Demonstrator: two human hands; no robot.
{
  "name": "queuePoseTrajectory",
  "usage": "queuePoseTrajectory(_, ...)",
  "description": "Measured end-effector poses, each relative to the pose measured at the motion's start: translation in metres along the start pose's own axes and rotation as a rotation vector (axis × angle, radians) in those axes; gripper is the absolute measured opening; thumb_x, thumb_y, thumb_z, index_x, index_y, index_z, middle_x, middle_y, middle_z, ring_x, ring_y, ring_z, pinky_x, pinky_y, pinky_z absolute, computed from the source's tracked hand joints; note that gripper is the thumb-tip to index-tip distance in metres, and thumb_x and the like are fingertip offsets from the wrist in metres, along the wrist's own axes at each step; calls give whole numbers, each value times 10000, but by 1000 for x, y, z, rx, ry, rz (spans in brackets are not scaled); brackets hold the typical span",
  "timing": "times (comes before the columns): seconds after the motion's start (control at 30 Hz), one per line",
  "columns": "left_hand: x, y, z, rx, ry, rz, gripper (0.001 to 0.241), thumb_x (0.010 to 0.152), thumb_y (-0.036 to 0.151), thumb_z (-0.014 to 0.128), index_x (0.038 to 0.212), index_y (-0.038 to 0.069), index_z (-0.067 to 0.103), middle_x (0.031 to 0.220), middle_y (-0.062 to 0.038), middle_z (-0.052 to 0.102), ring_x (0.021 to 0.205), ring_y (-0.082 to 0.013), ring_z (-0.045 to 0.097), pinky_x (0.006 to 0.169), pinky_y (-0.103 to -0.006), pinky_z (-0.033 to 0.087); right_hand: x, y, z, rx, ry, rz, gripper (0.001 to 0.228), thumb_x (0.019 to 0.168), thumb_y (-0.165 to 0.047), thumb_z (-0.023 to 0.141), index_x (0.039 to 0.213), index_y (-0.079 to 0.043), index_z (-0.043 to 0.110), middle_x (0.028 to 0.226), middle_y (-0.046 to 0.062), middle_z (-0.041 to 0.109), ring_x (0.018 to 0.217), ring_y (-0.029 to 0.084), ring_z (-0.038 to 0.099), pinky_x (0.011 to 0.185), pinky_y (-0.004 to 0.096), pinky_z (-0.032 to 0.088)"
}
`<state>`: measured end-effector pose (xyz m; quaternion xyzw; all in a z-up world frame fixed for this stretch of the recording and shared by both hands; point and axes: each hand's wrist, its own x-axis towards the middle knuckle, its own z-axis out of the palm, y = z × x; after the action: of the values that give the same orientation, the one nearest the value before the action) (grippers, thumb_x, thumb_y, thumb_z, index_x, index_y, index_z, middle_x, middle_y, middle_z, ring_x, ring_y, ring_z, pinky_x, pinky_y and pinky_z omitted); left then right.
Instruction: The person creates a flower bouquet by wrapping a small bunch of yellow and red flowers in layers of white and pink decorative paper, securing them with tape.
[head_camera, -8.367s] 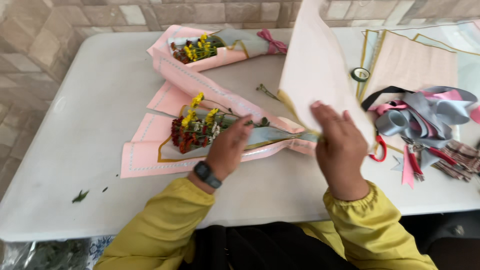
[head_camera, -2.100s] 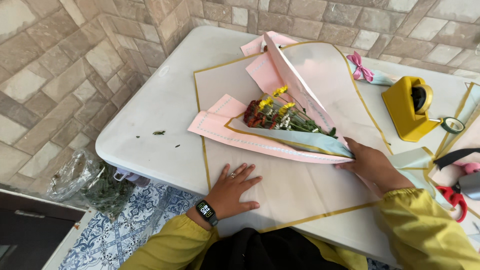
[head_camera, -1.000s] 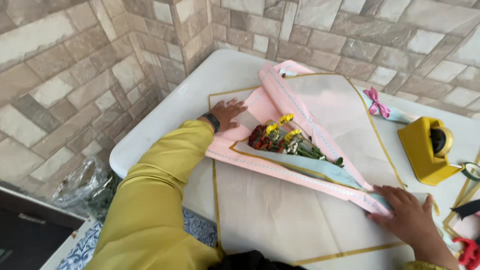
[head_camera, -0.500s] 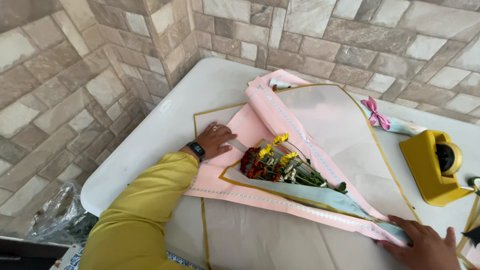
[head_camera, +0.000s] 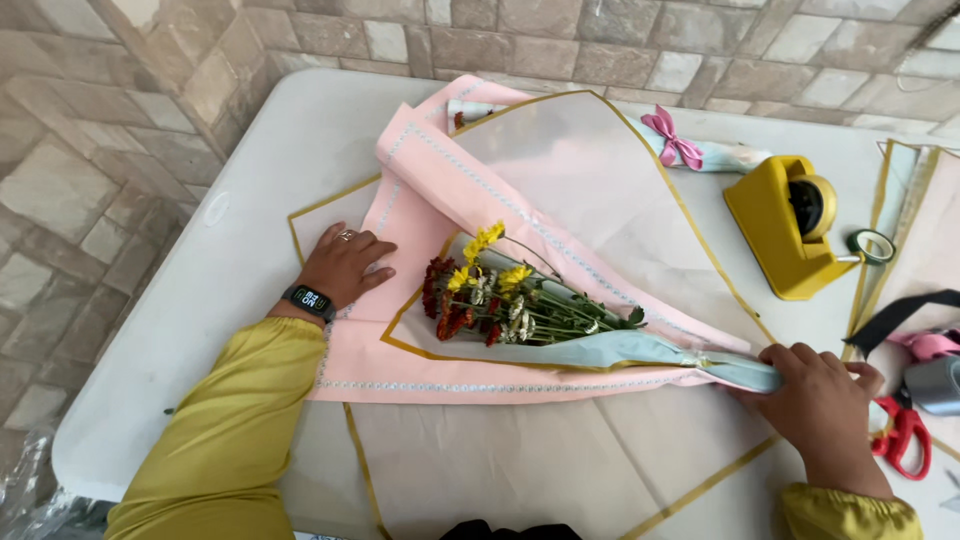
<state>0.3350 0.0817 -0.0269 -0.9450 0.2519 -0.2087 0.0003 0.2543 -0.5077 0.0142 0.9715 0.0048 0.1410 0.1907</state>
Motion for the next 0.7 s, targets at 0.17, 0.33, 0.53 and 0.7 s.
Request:
queuePoseTrajectory(0.17, 5, -2, -1, 8, -161, -120, 363, 864, 447, 437, 1201, 357, 536, 897, 25, 533, 921, -191, 527, 1054, -455, 221, 3, 3, 4, 94, -111, 2, 602, 509, -816, 506, 863, -344, 630, 773, -82, 591, 853, 179, 608, 873, 394, 313)
queuePoseTrajectory(0.33, 0, -7, 7, -100, 39, 17, 273, 868, 360, 515, 1100, 265, 622, 1094, 19, 579, 1025, -156, 519, 970, -353, 295, 3, 9, 12, 237, -185, -72, 904, 406, -840, 543, 1125, -293, 524, 1219, -64, 535, 1232, 222, 430, 1076, 581, 142)
queuePoseTrajectory(0.53, -1, -6, 4, -172, -174, -79, 366, 878, 378, 446, 1221, 282, 530, 1263, 54, 521, 1172, -102, 452, 1024, -388, 249, 19, 3, -26, 495, -129, -222, 679, 692, -656, 454, 1233, -246, 484, 1231, -47, 527, 1174, 181, 448, 1014, 683, 46)
queuePoseTrajectory(0.7, 0, -4, -2, -170, -270, -105, 384, 912, 423, 379, 1266, 323, 487, 1308, 65, 482, 1228, -118, 409, 1065, -372, 200, 53, -20, -38, 635, -182, -223, 310, 884, -329, 453, 1169, -252, 547, 1073, 22, 618, 1090, 201, 532, 1041, 664, 73)
